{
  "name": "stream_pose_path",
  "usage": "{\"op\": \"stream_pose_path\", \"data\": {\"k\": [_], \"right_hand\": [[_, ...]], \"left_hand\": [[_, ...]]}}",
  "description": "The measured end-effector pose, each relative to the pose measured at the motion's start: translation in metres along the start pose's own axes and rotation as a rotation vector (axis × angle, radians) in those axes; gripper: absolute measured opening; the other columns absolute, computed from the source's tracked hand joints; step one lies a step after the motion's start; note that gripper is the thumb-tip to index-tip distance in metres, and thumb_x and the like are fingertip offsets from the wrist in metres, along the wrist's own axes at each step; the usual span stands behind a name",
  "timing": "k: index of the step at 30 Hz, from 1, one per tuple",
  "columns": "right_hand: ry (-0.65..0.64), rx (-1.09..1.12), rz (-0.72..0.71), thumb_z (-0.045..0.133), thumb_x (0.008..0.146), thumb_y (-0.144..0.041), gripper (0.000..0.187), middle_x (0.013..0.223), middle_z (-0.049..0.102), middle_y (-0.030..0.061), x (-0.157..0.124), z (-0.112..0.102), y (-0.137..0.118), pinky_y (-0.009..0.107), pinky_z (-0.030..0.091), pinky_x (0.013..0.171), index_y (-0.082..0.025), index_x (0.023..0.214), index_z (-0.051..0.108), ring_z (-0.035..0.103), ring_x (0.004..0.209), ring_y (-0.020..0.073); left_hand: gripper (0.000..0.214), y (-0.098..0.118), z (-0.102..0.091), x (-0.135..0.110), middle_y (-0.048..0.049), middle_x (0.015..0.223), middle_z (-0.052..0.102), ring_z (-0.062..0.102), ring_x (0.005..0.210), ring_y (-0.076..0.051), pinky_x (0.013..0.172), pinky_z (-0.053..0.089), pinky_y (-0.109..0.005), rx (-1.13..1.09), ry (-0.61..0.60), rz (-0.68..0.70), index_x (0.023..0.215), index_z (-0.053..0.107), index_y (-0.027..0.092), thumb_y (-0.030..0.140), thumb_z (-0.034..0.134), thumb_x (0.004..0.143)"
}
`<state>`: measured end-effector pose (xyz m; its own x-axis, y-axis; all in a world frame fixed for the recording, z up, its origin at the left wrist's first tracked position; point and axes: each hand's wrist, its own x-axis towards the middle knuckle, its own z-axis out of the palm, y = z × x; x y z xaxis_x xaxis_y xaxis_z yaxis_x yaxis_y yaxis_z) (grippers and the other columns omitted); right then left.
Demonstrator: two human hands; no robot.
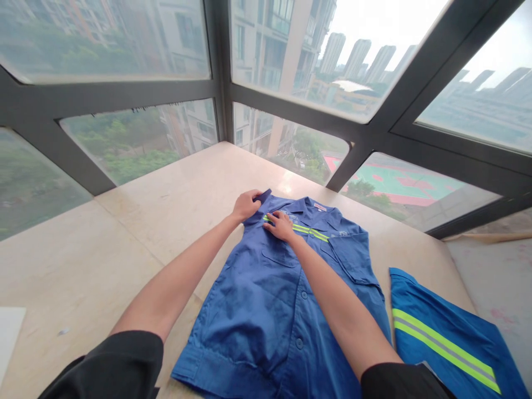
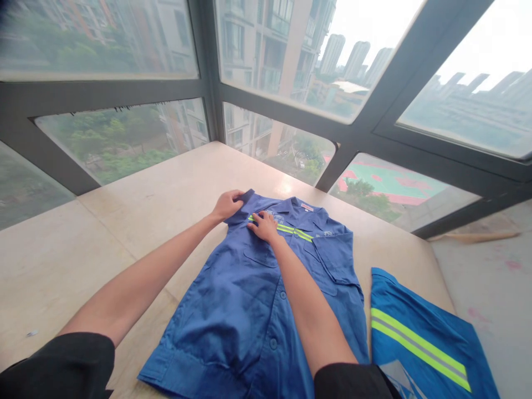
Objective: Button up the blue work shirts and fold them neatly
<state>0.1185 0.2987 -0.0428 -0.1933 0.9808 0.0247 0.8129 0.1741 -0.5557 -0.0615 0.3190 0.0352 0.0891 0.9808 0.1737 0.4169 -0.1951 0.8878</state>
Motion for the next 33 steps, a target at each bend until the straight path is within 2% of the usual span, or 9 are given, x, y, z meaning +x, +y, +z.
{"op": "stream_pose_path", "data": {"k": [3, 6, 10, 14, 16, 19, 22, 25, 33], "right_hand": [[0.078, 0.270, 0.011, 0.055, 0.084, -0.036, 0.035, 0.118, 0.068, 0.0111, 0.006, -0.007, 0.012, 0.049, 0.046, 0.098, -0.018, 0.109, 0.073, 0.058, 0.113, 0.0310], [0.147, 0.349, 0.031, 0.047, 0.083, -0.028, 0.040, 0.099, 0.074, 0.0094, 0.007, -0.020, 0.028, 0.043, 0.054, 0.084, -0.015, 0.114, 0.069, 0.068, 0.094, 0.0263], [0.275, 0.380, 0.057, 0.042, 0.078, -0.021, 0.053, 0.105, 0.072, 0.0138, 0.009, -0.037, 0.043, 0.044, 0.056, 0.081, -0.012, 0.128, 0.058, 0.069, 0.095, 0.0261], [0.334, 0.328, 0.008, 0.037, 0.079, -0.020, 0.054, 0.123, 0.065, 0.0180, 0.025, -0.039, 0.031, 0.047, 0.047, 0.098, -0.009, 0.127, 0.058, 0.059, 0.116, 0.0277], [0.286, 0.265, -0.086, 0.040, 0.081, -0.020, 0.049, 0.132, 0.061, 0.0156, 0.036, -0.034, 0.017, 0.042, 0.039, 0.108, -0.011, 0.126, 0.060, 0.052, 0.126, 0.0250], [0.095, -0.036, -0.232, 0.046, 0.088, -0.025, 0.049, 0.148, 0.047, 0.0127, 0.052, -0.022, -0.001, 0.041, 0.026, 0.117, -0.014, 0.136, 0.053, 0.037, 0.140, 0.0235], [-0.076, -0.326, -0.183, 0.042, 0.096, -0.037, 0.055, 0.157, 0.032, 0.0151, 0.060, -0.009, -0.001, 0.049, 0.020, 0.117, -0.012, 0.146, 0.041, 0.025, 0.146, 0.0269], [-0.091, -0.409, -0.137, 0.032, 0.101, -0.045, 0.058, 0.160, 0.027, 0.0142, 0.061, 0.000, 0.009, 0.049, 0.017, 0.118, -0.013, 0.149, 0.035, 0.021, 0.148, 0.0261], [-0.057, -0.416, -0.159, 0.023, 0.101, -0.051, 0.065, 0.161, 0.023, 0.0132, 0.062, 0.006, 0.020, 0.047, 0.015, 0.119, -0.013, 0.153, 0.027, 0.019, 0.149, 0.0247]], "left_hand": [[0.024, 0.018, 0.013, -0.022, -0.0031, 0.095, 0.075, 0.068, 0.096, -0.024, 0.089, 0.048, -0.032, 0.378, -0.362, 0.368, 0.093, 0.074, 0.025, 0.022, 0.059, 0.075], [0.031, 0.025, 0.024, -0.040, -0.0070, 0.104, 0.074, 0.067, 0.100, -0.026, 0.090, 0.049, -0.034, 0.568, -0.508, 0.501, 0.106, 0.072, 0.024, 0.041, 0.057, 0.084], [0.042, 0.011, 0.030, -0.047, -0.0115, 0.125, 0.066, 0.063, 0.113, -0.025, 0.097, 0.047, -0.035, 0.685, -0.416, 0.488, 0.122, 0.063, 0.020, 0.045, 0.043, 0.095], [0.053, -0.014, 0.036, -0.046, -0.0185, 0.145, 0.049, 0.043, 0.137, -0.029, 0.111, 0.036, -0.039, 0.808, -0.427, 0.437, 0.134, 0.054, 0.012, 0.045, 0.050, 0.092], [0.062, -0.024, 0.043, -0.052, -0.0199, 0.151, 0.042, 0.033, 0.144, -0.031, 0.115, 0.029, -0.044, 0.824, -0.476, 0.441, 0.139, 0.049, 0.010, 0.050, 0.050, 0.092], [0.070, -0.036, 0.055, -0.067, -0.0194, 0.153, 0.037, 0.028, 0.145, -0.033, 0.117, 0.024, -0.049, 0.844, -0.474, 0.427, 0.144, 0.044, 0.011, 0.058, 0.045, 0.092], [0.070, -0.045, 0.063, -0.085, -0.0194, 0.153, 0.037, 0.030, 0.145, -0.032, 0.119, 0.020, -0.050, 0.861, -0.368, 0.414, 0.146, 0.042, 0.011, 0.059, 0.038, 0.094], [0.067, -0.049, 0.067, -0.098, -0.0188, 0.152, 0.039, 0.033, 0.144, -0.031, 0.119, 0.020, -0.050, 0.858, -0.272, 0.399, 0.145, 0.043, 0.012, 0.056, 0.036, 0.096], [0.059, -0.049, 0.066, -0.118, -0.0185, 0.150, 0.043, 0.033, 0.144, -0.030, 0.118, 0.025, -0.051, 0.809, -0.167, 0.372, 0.146, 0.041, 0.014, 0.046, 0.039, 0.096]]}}
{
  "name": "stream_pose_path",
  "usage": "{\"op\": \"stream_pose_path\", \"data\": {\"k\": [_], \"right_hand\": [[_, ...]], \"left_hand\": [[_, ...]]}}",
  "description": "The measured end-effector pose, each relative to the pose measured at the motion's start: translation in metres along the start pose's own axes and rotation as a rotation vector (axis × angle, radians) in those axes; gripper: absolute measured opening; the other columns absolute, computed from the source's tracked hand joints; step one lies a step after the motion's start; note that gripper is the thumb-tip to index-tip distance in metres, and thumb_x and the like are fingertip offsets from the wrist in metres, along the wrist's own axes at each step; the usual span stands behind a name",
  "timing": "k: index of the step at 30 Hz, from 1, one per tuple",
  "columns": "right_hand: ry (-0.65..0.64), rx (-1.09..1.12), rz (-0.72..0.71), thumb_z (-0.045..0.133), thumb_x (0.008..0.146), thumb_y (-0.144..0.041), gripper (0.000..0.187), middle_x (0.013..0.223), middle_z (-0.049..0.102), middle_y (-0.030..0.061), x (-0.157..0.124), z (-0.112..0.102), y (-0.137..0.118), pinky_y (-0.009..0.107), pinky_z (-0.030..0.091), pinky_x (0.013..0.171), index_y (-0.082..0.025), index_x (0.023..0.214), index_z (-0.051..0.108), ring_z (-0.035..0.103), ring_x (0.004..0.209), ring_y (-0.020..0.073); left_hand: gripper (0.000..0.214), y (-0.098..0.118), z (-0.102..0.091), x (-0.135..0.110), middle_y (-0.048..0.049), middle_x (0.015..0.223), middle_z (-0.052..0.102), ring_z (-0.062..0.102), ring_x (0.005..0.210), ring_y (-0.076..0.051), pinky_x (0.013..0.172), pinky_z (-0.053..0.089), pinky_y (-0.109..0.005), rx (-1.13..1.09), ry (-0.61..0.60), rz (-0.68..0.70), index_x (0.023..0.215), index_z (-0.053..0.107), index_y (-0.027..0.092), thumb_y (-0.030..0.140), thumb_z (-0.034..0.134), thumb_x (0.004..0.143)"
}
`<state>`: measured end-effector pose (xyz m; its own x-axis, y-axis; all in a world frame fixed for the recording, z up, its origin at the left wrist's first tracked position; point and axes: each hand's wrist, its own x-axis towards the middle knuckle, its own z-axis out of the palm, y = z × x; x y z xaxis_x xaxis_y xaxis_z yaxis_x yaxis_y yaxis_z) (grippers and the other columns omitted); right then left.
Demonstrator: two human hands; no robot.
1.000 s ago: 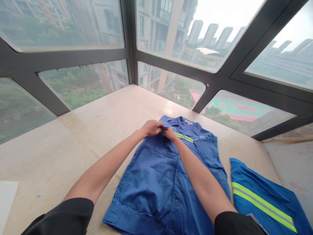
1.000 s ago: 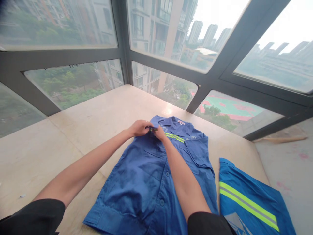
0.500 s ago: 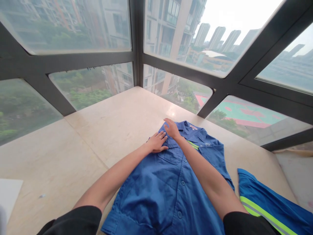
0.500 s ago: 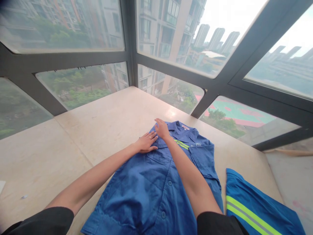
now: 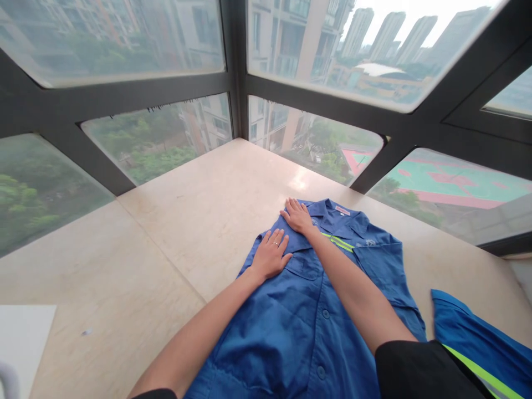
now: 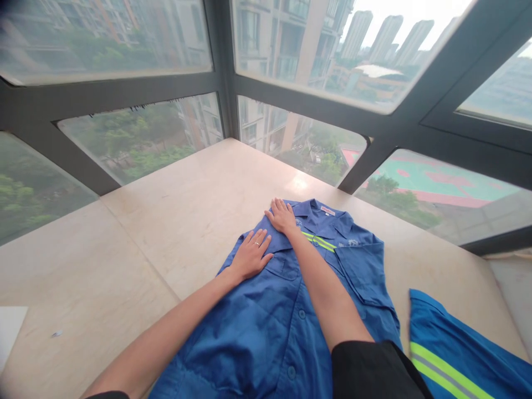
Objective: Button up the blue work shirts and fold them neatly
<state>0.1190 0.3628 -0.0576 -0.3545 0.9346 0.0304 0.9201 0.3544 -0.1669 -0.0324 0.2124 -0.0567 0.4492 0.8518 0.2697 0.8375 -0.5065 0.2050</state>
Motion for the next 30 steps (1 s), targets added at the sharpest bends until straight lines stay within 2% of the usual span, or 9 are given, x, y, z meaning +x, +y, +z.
{"op": "stream_pose_path", "data": {"k": [5, 7, 10, 13, 16, 20, 24, 27, 30], "right_hand": [[-0.039, -0.032, 0.019, 0.027, 0.100, -0.050, 0.066, 0.160, 0.024, 0.0153, 0.005, -0.005, -0.002, 0.051, 0.014, 0.118, -0.010, 0.153, 0.028, 0.020, 0.148, 0.0281], [-0.008, -0.067, 0.065, 0.032, 0.099, -0.049, 0.066, 0.158, 0.028, 0.0185, 0.004, -0.011, -0.010, 0.055, 0.011, 0.118, -0.007, 0.151, 0.031, 0.021, 0.147, 0.0317], [0.110, -0.066, 0.054, 0.037, 0.098, -0.045, 0.067, 0.156, 0.031, 0.0227, -0.009, -0.021, -0.031, 0.054, 0.010, 0.118, -0.002, 0.149, 0.033, 0.023, 0.146, 0.0338], [0.182, -0.014, -0.046, 0.033, 0.100, -0.045, 0.065, 0.155, 0.033, 0.0212, -0.037, -0.028, -0.055, 0.050, 0.015, 0.118, -0.003, 0.150, 0.032, 0.026, 0.145, 0.0313], [0.159, -0.008, -0.068, 0.033, 0.100, -0.047, 0.063, 0.156, 0.032, 0.0199, -0.067, -0.029, -0.069, 0.050, 0.019, 0.117, -0.006, 0.148, 0.037, 0.026, 0.145, 0.0324], [0.124, -0.004, -0.013, 0.040, 0.099, -0.044, 0.060, 0.156, 0.032, 0.0218, -0.098, -0.028, -0.074, 0.053, 0.023, 0.115, -0.007, 0.145, 0.041, 0.028, 0.144, 0.0354], [0.153, 0.036, -0.057, 0.040, 0.099, -0.043, 0.059, 0.156, 0.031, 0.0213, -0.133, -0.030, -0.069, 0.052, 0.024, 0.116, -0.008, 0.146, 0.040, 0.028, 0.145, 0.0324], [0.192, 0.035, -0.071, 0.038, 0.099, -0.046, 0.061, 0.156, 0.031, 0.0202, -0.175, -0.028, -0.060, 0.050, 0.025, 0.117, -0.008, 0.148, 0.037, 0.027, 0.146, 0.0310], [0.207, 0.012, -0.044, 0.037, 0.100, -0.047, 0.063, 0.158, 0.030, 0.0181, -0.225, -0.021, -0.048, 0.051, 0.024, 0.117, -0.010, 0.150, 0.034, 0.025, 0.147, 0.0313]], "left_hand": [[0.057, 0.022, -0.001, -0.030, -0.0203, 0.151, 0.041, 0.027, 0.146, -0.030, 0.117, 0.029, -0.051, 0.023, 0.099, -0.056, 0.148, 0.036, 0.009, 0.025, 0.039, 0.094], [0.058, 0.033, 0.000, -0.043, -0.0201, 0.153, 0.038, 0.026, 0.147, -0.031, 0.117, 0.031, -0.051, 0.028, 0.085, -0.072, 0.149, 0.035, 0.009, 0.024, 0.040, 0.093], [0.064, 0.043, 0.002, -0.061, -0.0230, 0.155, 0.033, 0.024, 0.147, -0.034, 0.115, 0.033, -0.054, 0.043, 0.100, -0.237, 0.151, 0.029, 0.007, 0.031, 0.042, 0.093], [0.070, 0.047, 0.001, -0.073, -0.0271, 0.153, 0.033, 0.025, 0.146, -0.038, 0.114, 0.032, -0.057, 0.057, 0.123, -0.397, 0.150, 0.029, 0.004, 0.041, 0.043, 0.093], [0.069, 0.048, -0.007, -0.077, -0.0284, 0.151, 0.036, 0.029, 0.144, -0.038, 0.115, 0.030, -0.055, 0.062, 0.068, -0.448, 0.146, 0.038, 0.002, 0.047, 0.042, 0.094], [0.065, 0.047, -0.028, -0.067, -0.0275, 0.145, 0.046, 0.040, 0.137, -0.038, 0.110, 0.035, -0.052, 0.085, -0.017, -0.448, 0.137, 0.050, 0.005, 0.052, 0.044, 0.092], [0.049, 0.032, -0.046, -0.049, -0.0212, 0.124, 0.062, 0.056, 0.118, -0.032, 0.095, 0.045, -0.044, 0.097, -0.028, -0.439, 0.126, 0.056, 0.010, 0.047, 0.046, 0.094], [0.044, 0.015, -0.050, -0.042, -0.0207, 0.130, 0.059, 0.053, 0.122, -0.030, 0.095, 0.044, -0.040, 0.092, -0.046, -0.321, 0.127, 0.053, 0.010, 0.041, 0.046, 0.095], [0.055, 0.000, -0.048, -0.040, -0.0236, 0.133, 0.057, 0.054, 0.123, -0.030, 0.096, 0.043, -0.040, 0.088, -0.066, -0.270, 0.138, 0.042, 0.006, 0.042, 0.045, 0.096]]}}
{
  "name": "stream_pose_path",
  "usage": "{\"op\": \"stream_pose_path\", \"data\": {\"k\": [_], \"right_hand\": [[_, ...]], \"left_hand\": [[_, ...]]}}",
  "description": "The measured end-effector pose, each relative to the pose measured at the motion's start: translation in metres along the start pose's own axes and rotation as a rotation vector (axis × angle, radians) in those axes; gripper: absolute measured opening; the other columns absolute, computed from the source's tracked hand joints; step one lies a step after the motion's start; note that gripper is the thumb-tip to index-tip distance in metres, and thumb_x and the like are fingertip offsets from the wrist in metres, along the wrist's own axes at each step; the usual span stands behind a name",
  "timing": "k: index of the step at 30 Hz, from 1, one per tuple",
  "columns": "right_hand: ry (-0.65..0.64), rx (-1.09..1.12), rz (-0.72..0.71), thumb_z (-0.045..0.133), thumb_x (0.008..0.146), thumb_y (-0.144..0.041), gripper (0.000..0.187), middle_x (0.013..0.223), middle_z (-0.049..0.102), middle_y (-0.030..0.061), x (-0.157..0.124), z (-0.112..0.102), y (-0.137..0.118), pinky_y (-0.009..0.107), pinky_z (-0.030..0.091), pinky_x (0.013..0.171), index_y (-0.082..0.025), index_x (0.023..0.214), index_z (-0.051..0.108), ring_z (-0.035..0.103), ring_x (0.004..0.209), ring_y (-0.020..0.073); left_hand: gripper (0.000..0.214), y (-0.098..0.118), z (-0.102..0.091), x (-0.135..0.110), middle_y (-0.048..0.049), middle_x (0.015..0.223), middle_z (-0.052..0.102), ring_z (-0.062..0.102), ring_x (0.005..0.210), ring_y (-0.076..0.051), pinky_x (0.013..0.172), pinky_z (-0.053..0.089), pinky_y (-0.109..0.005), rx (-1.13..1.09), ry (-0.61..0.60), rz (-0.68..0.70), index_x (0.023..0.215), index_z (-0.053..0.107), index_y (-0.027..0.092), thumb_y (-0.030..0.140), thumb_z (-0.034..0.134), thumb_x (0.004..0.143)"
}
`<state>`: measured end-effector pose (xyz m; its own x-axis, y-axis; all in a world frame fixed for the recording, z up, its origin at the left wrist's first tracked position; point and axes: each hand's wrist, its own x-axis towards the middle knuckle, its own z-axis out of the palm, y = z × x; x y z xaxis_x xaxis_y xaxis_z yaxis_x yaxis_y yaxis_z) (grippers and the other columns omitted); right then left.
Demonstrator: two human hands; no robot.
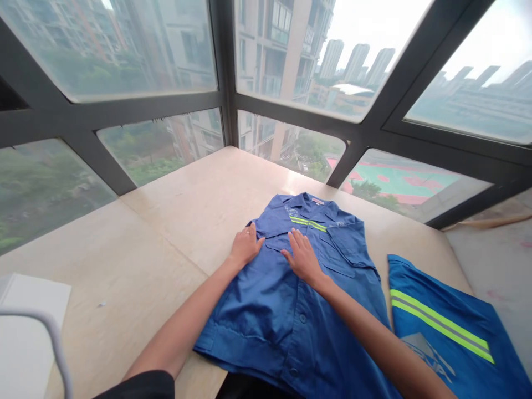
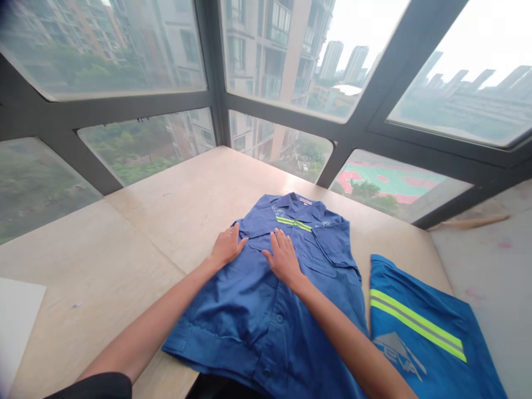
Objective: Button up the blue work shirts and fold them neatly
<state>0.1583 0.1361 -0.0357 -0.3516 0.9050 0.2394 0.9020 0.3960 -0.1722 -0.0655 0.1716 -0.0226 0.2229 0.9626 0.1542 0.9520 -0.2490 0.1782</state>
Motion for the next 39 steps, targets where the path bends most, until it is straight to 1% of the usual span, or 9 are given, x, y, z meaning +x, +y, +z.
{"op": "stream_pose_path", "data": {"k": [4, 7, 18, 23, 25, 28, 32, 36, 39], "right_hand": [[-0.107, -0.004, -0.078, 0.038, 0.099, -0.052, 0.062, 0.159, 0.029, 0.0126, -0.057, 0.000, 0.013, 0.050, 0.025, 0.118, -0.017, 0.151, 0.036, 0.023, 0.148, 0.0287], [-0.130, 0.005, -0.079, 0.034, 0.101, -0.050, 0.059, 0.158, 0.030, 0.0119, -0.077, 0.000, 0.020, 0.048, 0.024, 0.119, -0.018, 0.150, 0.037, 0.024, 0.148, 0.0260], [-0.174, -0.014, -0.103, 0.033, 0.101, -0.051, 0.061, 0.158, 0.029, 0.0131, -0.078, -0.007, 0.027, 0.048, 0.022, 0.120, -0.015, 0.150, 0.037, 0.022, 0.148, 0.0267], [-0.176, -0.025, -0.078, 0.033, 0.100, -0.053, 0.063, 0.159, 0.028, 0.0145, -0.072, -0.004, 0.019, 0.049, 0.021, 0.120, -0.015, 0.151, 0.036, 0.022, 0.148, 0.0281], [-0.174, -0.030, -0.053, 0.033, 0.100, -0.054, 0.064, 0.158, 0.028, 0.0152, -0.068, -0.004, 0.014, 0.049, 0.021, 0.120, -0.014, 0.151, 0.036, 0.023, 0.148, 0.0295], [-0.180, -0.025, -0.030, 0.034, 0.100, -0.054, 0.065, 0.158, 0.030, 0.0159, -0.063, -0.006, 0.009, 0.049, 0.022, 0.119, -0.013, 0.149, 0.038, 0.024, 0.147, 0.0308], [-0.183, 0.002, -0.043, 0.037, 0.099, -0.053, 0.064, 0.158, 0.030, 0.0159, -0.066, -0.018, 0.015, 0.046, 0.026, 0.118, -0.014, 0.151, 0.036, 0.025, 0.147, 0.0293], [-0.125, -0.034, 0.042, 0.039, 0.099, -0.050, 0.063, 0.159, 0.027, 0.0157, -0.082, -0.033, 0.041, 0.046, 0.023, 0.119, -0.013, 0.151, 0.035, 0.022, 0.148, 0.0291], [-0.094, -0.108, 0.231, 0.037, 0.099, -0.051, 0.065, 0.158, 0.028, 0.0196, -0.100, -0.038, 0.072, 0.051, 0.022, 0.118, -0.011, 0.150, 0.036, 0.022, 0.147, 0.0324]], "left_hand": [[0.064, -0.011, 0.000, 0.005, -0.0245, 0.127, 0.061, 0.056, 0.120, -0.031, 0.095, 0.042, -0.040, 0.041, -0.030, 0.021, 0.143, 0.034, 0.002, 0.046, 0.038, 0.097], [0.065, -0.017, -0.003, 0.009, -0.0243, 0.125, 0.062, 0.056, 0.119, -0.032, 0.094, 0.042, -0.041, 0.062, -0.063, 0.048, 0.143, 0.035, 0.002, 0.049, 0.036, 0.097], [0.070, -0.024, 0.001, 0.003, -0.0227, 0.147, 0.045, 0.042, 0.137, -0.030, 0.106, 0.035, -0.046, 0.062, -0.113, 0.077, 0.151, 0.025, 0.007, 0.051, 0.033, 0.096], [0.076, -0.024, -0.002, 0.008, -0.0236, 0.153, 0.036, 0.036, 0.141, -0.032, 0.109, 0.035, -0.048, 0.104, -0.226, 0.080, 0.152, 0.024, 0.006, 0.053, 0.039, 0.093], [0.073, -0.020, -0.005, 0.009, -0.0230, 0.154, 0.034, 0.033, 0.143, -0.033, 0.109, 0.036, -0.047, 0.139, -0.225, 0.083, 0.150, 0.028, 0.006, 0.046, 0.044, 0.091], [0.065, -0.006, -0.007, 0.003, -0.0222, 0.157, 0.030, 0.026, 0.146, -0.033, 0.112, 0.034, -0.045, 0.180, -0.131, 0.107, 0.147, 0.035, 0.006, 0.036, 0.046, 0.090], [0.066, 0.021, -0.004, -0.019, -0.0197, 0.159, 0.025, 0.019, 0.149, -0.032, 0.117, 0.023, -0.051, 0.168, -0.128, 0.223, 0.148, 0.036, 0.008, 0.047, 0.036, 0.095], [0.078, 0.036, 0.004, -0.038, -0.0175, 0.160, 0.020, 0.011, 0.150, -0.031, 0.120, 0.015, -0.053, 0.126, -0.211, 0.252, 0.151, 0.032, 0.008, 0.061, 0.030, 0.094], [0.080, 0.038, 0.012, -0.042, -0.0142, 0.161, 0.020, 0.010, 0.150, -0.032, 0.119, 0.014, -0.057, 0.077, -0.272, 0.249, 0.153, 0.028, 0.011, 0.065, 0.028, 0.093]]}}
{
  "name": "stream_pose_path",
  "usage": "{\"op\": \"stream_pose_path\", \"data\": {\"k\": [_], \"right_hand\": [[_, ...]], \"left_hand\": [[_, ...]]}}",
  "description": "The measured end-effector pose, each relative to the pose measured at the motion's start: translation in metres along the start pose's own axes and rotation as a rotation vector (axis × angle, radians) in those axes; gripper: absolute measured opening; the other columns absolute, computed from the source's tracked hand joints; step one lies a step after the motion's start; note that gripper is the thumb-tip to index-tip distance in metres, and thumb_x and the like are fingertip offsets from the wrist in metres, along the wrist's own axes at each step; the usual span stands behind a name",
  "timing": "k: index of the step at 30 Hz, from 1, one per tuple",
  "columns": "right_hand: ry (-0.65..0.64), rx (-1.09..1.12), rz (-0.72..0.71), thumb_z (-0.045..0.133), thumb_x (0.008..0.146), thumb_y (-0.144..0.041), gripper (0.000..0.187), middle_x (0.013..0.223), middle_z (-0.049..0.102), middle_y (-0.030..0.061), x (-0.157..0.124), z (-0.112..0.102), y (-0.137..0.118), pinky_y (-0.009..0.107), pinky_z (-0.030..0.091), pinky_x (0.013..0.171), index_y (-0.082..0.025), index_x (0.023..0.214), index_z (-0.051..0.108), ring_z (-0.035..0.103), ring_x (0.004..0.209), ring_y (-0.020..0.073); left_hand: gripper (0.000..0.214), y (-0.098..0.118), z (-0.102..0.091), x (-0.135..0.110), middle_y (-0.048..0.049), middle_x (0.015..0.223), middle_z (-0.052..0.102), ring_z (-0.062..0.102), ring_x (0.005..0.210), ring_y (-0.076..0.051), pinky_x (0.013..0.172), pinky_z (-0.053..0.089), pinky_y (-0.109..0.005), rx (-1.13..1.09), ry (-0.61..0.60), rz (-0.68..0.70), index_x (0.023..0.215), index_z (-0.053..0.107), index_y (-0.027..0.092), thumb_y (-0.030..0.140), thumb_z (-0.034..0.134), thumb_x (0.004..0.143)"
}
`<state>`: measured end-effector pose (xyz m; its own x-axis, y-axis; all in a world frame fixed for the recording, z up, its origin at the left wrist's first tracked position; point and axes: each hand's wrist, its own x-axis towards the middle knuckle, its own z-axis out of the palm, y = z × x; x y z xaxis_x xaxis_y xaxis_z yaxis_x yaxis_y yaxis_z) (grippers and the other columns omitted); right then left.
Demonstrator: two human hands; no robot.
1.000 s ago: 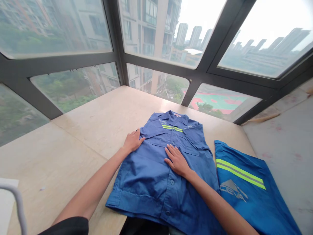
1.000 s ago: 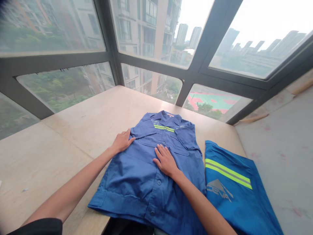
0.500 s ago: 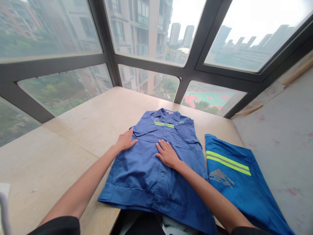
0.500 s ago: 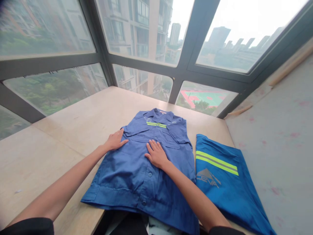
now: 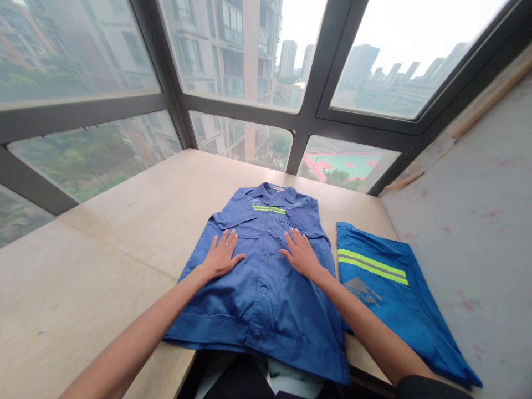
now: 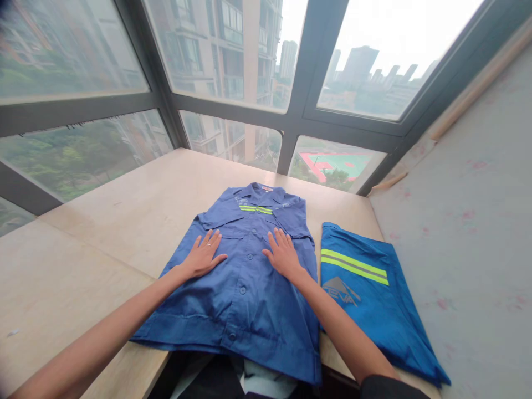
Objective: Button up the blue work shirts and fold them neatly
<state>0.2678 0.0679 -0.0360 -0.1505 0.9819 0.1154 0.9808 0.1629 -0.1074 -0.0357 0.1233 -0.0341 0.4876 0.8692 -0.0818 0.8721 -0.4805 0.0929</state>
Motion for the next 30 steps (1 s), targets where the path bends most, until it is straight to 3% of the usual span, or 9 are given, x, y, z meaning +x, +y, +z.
{"op": "stream_pose_path", "data": {"k": [4, 9, 14, 21, 26, 30], "right_hand": [[0.016, -0.051, 0.216, 0.030, 0.099, -0.056, 0.071, 0.156, 0.028, 0.0242, -0.012, 0.012, 0.037, 0.055, 0.024, 0.115, -0.006, 0.149, 0.036, 0.023, 0.147, 0.0357], [-0.032, -0.020, 0.223, 0.024, 0.097, -0.063, 0.075, 0.159, 0.025, 0.0184, -0.009, 0.020, 0.057, 0.052, 0.020, 0.117, -0.012, 0.152, 0.033, 0.019, 0.148, 0.0322], [-0.120, -0.023, 0.210, 0.023, 0.097, -0.064, 0.077, 0.161, 0.019, 0.0153, 0.011, 0.015, 0.074, 0.049, 0.017, 0.119, -0.012, 0.154, 0.027, 0.016, 0.149, 0.0307], [-0.116, -0.023, 0.196, 0.022, 0.100, -0.059, 0.071, 0.162, 0.020, 0.0141, 0.026, 0.013, 0.090, 0.048, 0.017, 0.119, -0.014, 0.154, 0.028, 0.016, 0.149, 0.0290], [-0.076, -0.003, 0.161, 0.029, 0.102, -0.050, 0.065, 0.160, 0.020, 0.0196, 0.019, 0.004, 0.080, 0.048, 0.019, 0.118, -0.007, 0.151, 0.033, 0.017, 0.149, 0.0303], [-0.004, 0.063, 0.009, 0.034, 0.101, -0.048, 0.063, 0.157, 0.029, 0.0209, -0.002, -0.002, 0.034, 0.051, 0.025, 0.117, -0.008, 0.150, 0.035, 0.023, 0.148, 0.0299]], "left_hand": [[0.079, -0.003, 0.006, 0.007, -0.0126, 0.161, 0.021, 0.013, 0.150, -0.031, 0.119, 0.012, -0.057, -0.015, 0.014, 0.007, 0.153, 0.027, 0.014, 0.065, 0.027, 0.094], [0.076, -0.006, 0.004, 0.017, -0.0120, 0.160, 0.023, 0.016, 0.150, -0.030, 0.119, 0.012, -0.056, -0.001, 0.040, 0.010, 0.153, 0.028, 0.016, 0.064, 0.028, 0.094], [0.084, -0.016, -0.003, 0.031, -0.0119, 0.161, 0.017, 0.010, 0.151, -0.028, 0.120, 0.006, -0.054, -0.016, -0.053, 0.078, 0.155, 0.023, 0.015, 0.068, 0.031, 0.091], [0.085, -0.022, -0.010, 0.048, -0.0145, 0.162, 0.015, 0.009, 0.151, -0.029, 0.120, 0.007, -0.053, -0.013, -0.086, 0.090, 0.155, 0.021, 0.017, 0.069, 0.033, 0.090], [0.087, 0.008, -0.026, 0.048, -0.0218, 0.161, 0.008, 0.004, 0.150, -0.038, 0.115, 0.013, -0.063, 0.035, -0.125, -0.033, 0.154, 0.024, 0.013, 0.064, 0.047, 0.087], [0.073, 0.062, -0.034, 0.049, -0.0215, 0.160, 0.019, 0.009, 0.149, -0.039, 0.112, 0.022, -0.064, -0.067, -0.142, 0.053, 0.148, 0.039, 0.017, 0.058, 0.050, 0.088]]}}
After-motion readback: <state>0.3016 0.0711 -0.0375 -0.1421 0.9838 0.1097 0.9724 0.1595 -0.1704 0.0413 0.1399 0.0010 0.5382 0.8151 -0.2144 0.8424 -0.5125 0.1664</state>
